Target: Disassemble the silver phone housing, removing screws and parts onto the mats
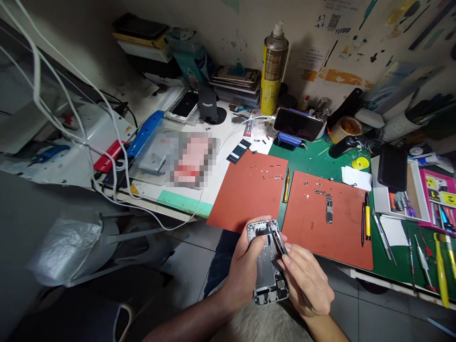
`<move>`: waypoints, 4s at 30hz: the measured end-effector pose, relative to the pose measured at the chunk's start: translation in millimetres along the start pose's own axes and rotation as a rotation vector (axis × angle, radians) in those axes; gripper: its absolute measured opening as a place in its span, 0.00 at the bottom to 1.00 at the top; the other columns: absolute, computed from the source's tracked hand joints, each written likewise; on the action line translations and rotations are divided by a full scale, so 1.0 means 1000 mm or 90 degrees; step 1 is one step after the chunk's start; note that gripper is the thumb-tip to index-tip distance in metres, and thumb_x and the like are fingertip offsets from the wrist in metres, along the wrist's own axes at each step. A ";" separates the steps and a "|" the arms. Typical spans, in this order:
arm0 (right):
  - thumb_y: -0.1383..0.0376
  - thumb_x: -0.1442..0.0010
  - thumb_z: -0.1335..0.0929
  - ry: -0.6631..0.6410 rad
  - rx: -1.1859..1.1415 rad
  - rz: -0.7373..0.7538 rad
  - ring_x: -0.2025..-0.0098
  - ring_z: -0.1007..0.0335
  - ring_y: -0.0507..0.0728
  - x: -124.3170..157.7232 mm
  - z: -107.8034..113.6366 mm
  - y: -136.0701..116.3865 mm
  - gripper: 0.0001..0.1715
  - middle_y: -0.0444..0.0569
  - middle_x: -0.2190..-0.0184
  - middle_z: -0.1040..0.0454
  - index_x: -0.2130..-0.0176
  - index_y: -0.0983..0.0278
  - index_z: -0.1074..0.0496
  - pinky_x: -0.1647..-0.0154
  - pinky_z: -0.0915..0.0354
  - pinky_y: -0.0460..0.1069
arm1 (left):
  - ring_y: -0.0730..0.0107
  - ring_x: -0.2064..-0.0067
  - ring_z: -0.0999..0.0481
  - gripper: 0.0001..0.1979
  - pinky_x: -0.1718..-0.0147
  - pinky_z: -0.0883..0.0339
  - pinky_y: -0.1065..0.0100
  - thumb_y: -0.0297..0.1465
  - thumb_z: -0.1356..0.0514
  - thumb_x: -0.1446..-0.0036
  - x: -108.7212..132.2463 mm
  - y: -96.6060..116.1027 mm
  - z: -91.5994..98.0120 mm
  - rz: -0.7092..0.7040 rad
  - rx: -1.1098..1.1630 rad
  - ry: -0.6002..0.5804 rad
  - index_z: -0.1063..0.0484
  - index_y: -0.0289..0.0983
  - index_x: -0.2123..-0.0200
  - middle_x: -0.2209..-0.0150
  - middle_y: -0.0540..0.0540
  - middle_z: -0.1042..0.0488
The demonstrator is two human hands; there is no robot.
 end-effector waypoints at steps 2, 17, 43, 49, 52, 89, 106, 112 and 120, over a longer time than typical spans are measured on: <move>0.81 0.38 0.25 0.000 -0.004 0.000 0.53 0.14 0.63 0.001 0.000 0.000 0.26 0.57 0.54 0.14 0.42 0.68 0.20 0.58 0.13 0.58 | 0.57 0.59 0.15 0.22 0.58 0.24 0.61 0.38 0.31 0.40 0.000 0.000 0.000 0.003 0.004 0.003 0.29 0.41 0.45 0.59 0.43 0.16; 0.75 0.37 0.22 -0.137 0.069 0.047 0.48 0.15 0.63 0.014 0.018 0.011 0.32 0.55 0.46 0.16 0.36 0.63 0.24 0.47 0.16 0.57 | 0.59 0.59 0.16 0.19 0.59 0.24 0.64 0.36 0.34 0.37 0.001 -0.002 -0.002 -0.028 -0.036 0.005 0.29 0.40 0.45 0.58 0.43 0.16; 0.58 0.35 0.22 0.170 -0.194 -0.602 0.66 0.15 0.61 0.028 0.003 0.013 0.10 0.53 0.65 0.14 0.59 0.63 0.15 0.63 0.18 0.56 | 0.61 0.66 0.15 0.27 0.70 0.20 0.66 0.46 0.31 0.36 0.001 -0.008 -0.001 0.013 -0.010 -0.045 0.33 0.42 0.40 0.61 0.44 0.18; 0.50 0.40 0.20 0.205 -0.345 -0.754 0.67 0.17 0.60 0.001 -0.003 0.009 0.19 0.53 0.69 0.16 0.64 0.64 0.17 0.65 0.21 0.54 | 0.59 0.63 0.15 0.30 0.69 0.18 0.65 0.46 0.30 0.39 0.000 -0.008 -0.001 0.013 -0.021 -0.016 0.32 0.41 0.39 0.59 0.42 0.17; 0.50 0.40 0.20 0.185 -0.391 -0.795 0.70 0.21 0.58 -0.006 0.000 0.010 0.20 0.51 0.71 0.18 0.65 0.64 0.18 0.72 0.25 0.51 | 0.58 0.60 0.14 0.28 0.68 0.18 0.64 0.45 0.29 0.39 0.000 -0.007 -0.002 0.007 -0.017 -0.015 0.31 0.41 0.41 0.55 0.41 0.17; 0.73 0.31 0.26 -0.237 0.218 0.196 0.51 0.14 0.64 -0.050 -0.014 0.083 0.26 0.59 0.49 0.15 0.36 0.63 0.25 0.54 0.16 0.57 | 0.45 0.50 0.16 0.39 0.54 0.20 0.53 0.39 0.30 0.41 -0.072 0.055 0.053 -0.246 -0.468 0.102 0.35 0.39 0.29 0.48 0.38 0.17; 0.73 0.30 0.29 -0.295 0.212 0.197 0.47 0.16 0.65 -0.050 -0.025 0.073 0.24 0.61 0.48 0.16 0.37 0.67 0.26 0.52 0.18 0.58 | 0.40 0.36 0.24 0.27 0.37 0.30 0.43 0.37 0.37 0.32 -0.080 0.062 0.050 -0.434 -0.709 0.179 0.31 0.40 0.32 0.37 0.36 0.23; 0.75 0.28 0.33 -0.301 0.165 0.158 0.45 0.17 0.64 -0.044 -0.023 0.081 0.26 0.61 0.46 0.17 0.34 0.64 0.28 0.51 0.17 0.58 | 0.42 0.38 0.28 0.19 0.38 0.33 0.44 0.33 0.42 0.28 -0.080 0.060 0.046 -0.667 -0.900 0.220 0.25 0.36 0.38 0.40 0.31 0.27; 0.75 0.27 0.33 -0.298 0.119 0.150 0.42 0.18 0.66 -0.042 -0.016 0.074 0.28 0.64 0.44 0.18 0.31 0.65 0.30 0.49 0.17 0.59 | 0.55 0.54 0.18 0.13 0.51 0.24 0.56 0.38 0.35 0.33 -0.083 0.060 0.014 -0.459 -0.693 -0.037 0.21 0.43 0.47 0.53 0.42 0.17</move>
Point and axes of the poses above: each hand's wrist, its own x-axis away from the middle knuckle, its own z-axis out of the back of the hand, y = z × x, the point moved 1 cm from there along -x, towards the middle knuckle
